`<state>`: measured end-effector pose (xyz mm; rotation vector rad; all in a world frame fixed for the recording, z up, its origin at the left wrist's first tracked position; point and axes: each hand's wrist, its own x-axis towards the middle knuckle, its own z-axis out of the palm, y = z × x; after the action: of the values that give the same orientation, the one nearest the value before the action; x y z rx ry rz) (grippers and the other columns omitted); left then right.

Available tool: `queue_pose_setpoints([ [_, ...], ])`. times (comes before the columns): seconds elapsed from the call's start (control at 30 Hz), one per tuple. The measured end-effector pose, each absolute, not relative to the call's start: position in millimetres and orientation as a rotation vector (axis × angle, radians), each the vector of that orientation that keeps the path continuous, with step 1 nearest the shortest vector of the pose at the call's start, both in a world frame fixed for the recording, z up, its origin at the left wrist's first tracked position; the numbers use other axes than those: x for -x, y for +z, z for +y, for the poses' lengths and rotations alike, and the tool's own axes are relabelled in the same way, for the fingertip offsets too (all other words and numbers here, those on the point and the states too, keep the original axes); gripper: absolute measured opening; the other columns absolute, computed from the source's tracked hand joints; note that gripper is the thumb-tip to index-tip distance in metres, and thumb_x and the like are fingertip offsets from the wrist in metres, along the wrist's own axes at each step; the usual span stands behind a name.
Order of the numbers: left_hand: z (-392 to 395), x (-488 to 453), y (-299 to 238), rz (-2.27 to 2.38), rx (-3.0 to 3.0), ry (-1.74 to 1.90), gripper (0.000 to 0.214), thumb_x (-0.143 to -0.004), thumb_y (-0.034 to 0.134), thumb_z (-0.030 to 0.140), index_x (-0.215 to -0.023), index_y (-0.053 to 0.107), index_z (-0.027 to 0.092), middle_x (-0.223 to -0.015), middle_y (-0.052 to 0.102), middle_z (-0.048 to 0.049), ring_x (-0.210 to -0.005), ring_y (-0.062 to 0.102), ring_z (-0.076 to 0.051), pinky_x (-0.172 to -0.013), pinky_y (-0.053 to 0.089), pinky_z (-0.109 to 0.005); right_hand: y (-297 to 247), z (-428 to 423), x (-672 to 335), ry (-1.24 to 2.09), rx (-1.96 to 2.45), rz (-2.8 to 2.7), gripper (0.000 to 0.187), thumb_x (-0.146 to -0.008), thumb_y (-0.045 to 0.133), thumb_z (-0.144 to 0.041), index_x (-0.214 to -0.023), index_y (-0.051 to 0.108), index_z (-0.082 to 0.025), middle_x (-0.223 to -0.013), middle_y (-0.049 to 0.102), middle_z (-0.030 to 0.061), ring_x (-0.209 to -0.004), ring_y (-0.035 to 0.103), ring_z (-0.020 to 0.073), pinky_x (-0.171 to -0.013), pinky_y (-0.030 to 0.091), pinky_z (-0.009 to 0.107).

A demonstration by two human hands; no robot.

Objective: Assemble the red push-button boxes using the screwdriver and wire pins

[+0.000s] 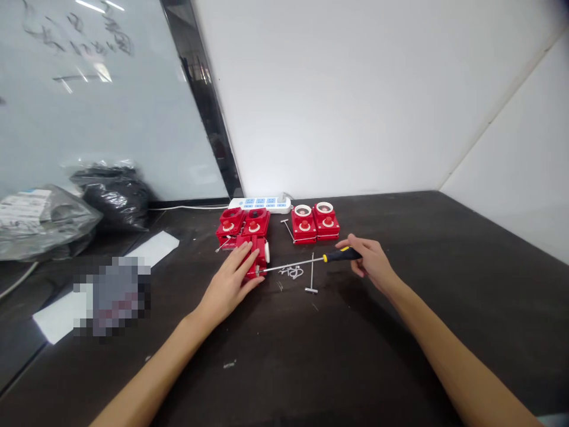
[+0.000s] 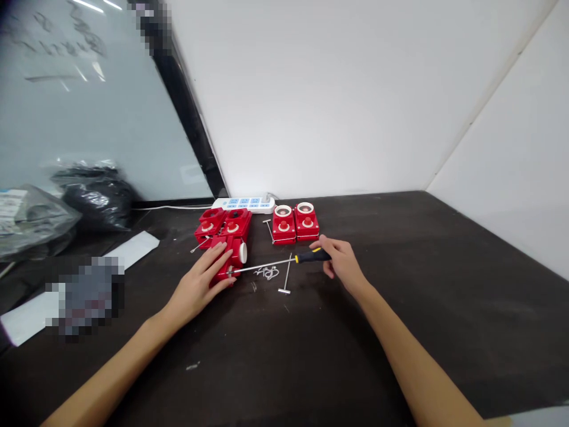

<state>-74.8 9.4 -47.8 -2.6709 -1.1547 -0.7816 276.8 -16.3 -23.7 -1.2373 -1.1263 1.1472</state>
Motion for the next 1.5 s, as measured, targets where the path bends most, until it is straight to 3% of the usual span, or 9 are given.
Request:
queue_pose_setpoints([
  [0.07,9.4,75.1,-48.0,-1.143,2.671,-0.778,0.06,-0.095,0.05,0.046,-0.148,0.035,0.023,-0.151,0.04,-0.0146,-0.14,0.037,-0.031,-0.112,0.037,-0.053,-23.9,-16.3,-275.5,1.103,1.231,-1.098,0.031,-0.078,0.065,-0.042,-0.088,0.074,-0.015,-0.068,0.064,0.0045,-0.039,0.037,0.0061,-0.038,0.021,0.024],
  [0.2,9.0,75.1,-47.5,-1.134,2.668,-0.762,0.06,-0.095,0.051,0.044,-0.148,0.035,0.023,-0.151,0.04,-0.0149,-0.14,0.036,-0.03,-0.112,0.037,-0.053,-22.2,-17.3,-273.6,1.225,1.11,-1.035,0.029,-0.07,0.068,-0.031,-0.095,0.073,-0.017,-0.092,0.071,0.0095,-0.057,0.054,0.0128,-0.045,0.035,0.025],
  [0.27,8.7,74.8,-46.8,-1.134,2.666,-0.757,0.059,-0.095,0.051,0.044,-0.147,0.036,0.022,-0.151,0.04,-0.0151,-0.14,0.036,-0.03,-0.112,0.038,-0.052,-22.1,-17.5,-272.3,1.269,1.137,-0.978,0.031,-0.073,0.066,-0.039,-0.093,0.072,-0.015,-0.089,0.071,0.0114,-0.053,0.056,0.0137,-0.042,0.035,0.026],
  [0.43,8.0,74.4,-45.7,-1.153,2.671,-0.763,0.059,-0.095,0.051,0.045,-0.147,0.036,0.023,-0.152,0.039,-0.0137,-0.14,0.036,-0.031,-0.112,0.037,-0.052,-25.2,-16.4,-268.7,1.19,1.259,-0.93,0.038,-0.076,0.067,-0.051,-0.088,0.071,-0.015,-0.075,0.068,0.0081,-0.034,0.035,0.0035,-0.035,0.015,0.021],
  [1.0,8.2,75.1,-47.1,-1.156,2.67,-0.759,0.06,-0.094,0.051,0.045,-0.147,0.037,0.021,-0.152,0.039,-0.0141,-0.141,0.035,-0.03,-0.112,0.037,-0.051,-25.0,-16.3,-267.9,1.191,1.266,-0.954,0.034,-0.072,0.071,-0.045,-0.088,0.071,-0.015,-0.077,0.068,0.0064,-0.037,0.044,0.0055,-0.036,0.018,0.021],
  [1.23,8.7,75.1,-47.3,-1.144,2.667,-0.78,0.06,-0.094,0.052,0.044,-0.148,0.035,0.023,-0.151,0.04,-0.0137,-0.14,0.037,-0.031,-0.112,0.037,-0.052,-27.9,-13.7,-269.1,1.077,1.293,-0.993,0.034,-0.077,0.067,-0.047,-0.083,0.072,-0.014,-0.071,0.06,0.003,-0.039,0.032,0.0026,-0.035,0.017,0.021],
  [1.3,8.8,75.3,-47.3,-1.141,2.661,-0.771,0.061,-0.094,0.052,0.044,-0.148,0.035,0.022,-0.151,0.04,-0.0144,-0.14,0.036,-0.031,-0.111,0.038,-0.052,-25.4,-15.0,-271.9,1.099,1.23,-1.019,0.027,-0.074,0.07,-0.038,-0.089,0.073,-0.016,-0.081,0.063,0.004,-0.046,0.041,0.0053,-0.038,0.025,0.02],
  [1.4,8.9,75.4,-47.7,-1.135,2.661,-0.768,0.06,-0.095,0.052,0.044,-0.148,0.035,0.022,-0.151,0.04,-0.0146,-0.14,0.036,-0.031,-0.112,0.038,-0.052,-20.9,-17.1,-276.4,1.245,1.1,-1.036,0.032,-0.068,0.071,-0.029,-0.098,0.072,-0.018,-0.099,0.066,0.0078,-0.064,0.056,0.0125,-0.047,0.039,0.022],
  [1.5,8.9,75.2,-47.6,-1.134,2.667,-0.77,0.06,-0.094,0.052,0.044,-0.148,0.036,0.022,-0.151,0.04,-0.0145,-0.14,0.036,-0.031,-0.112,0.037,-0.052,-19.1,-17.5,-278.4,1.296,1.196,-1.036,0.033,-0.076,0.064,-0.039,-0.096,0.072,-0.015,-0.086,0.066,0.0094,-0.05,0.048,0.0099,-0.038,0.028,0.022],
])
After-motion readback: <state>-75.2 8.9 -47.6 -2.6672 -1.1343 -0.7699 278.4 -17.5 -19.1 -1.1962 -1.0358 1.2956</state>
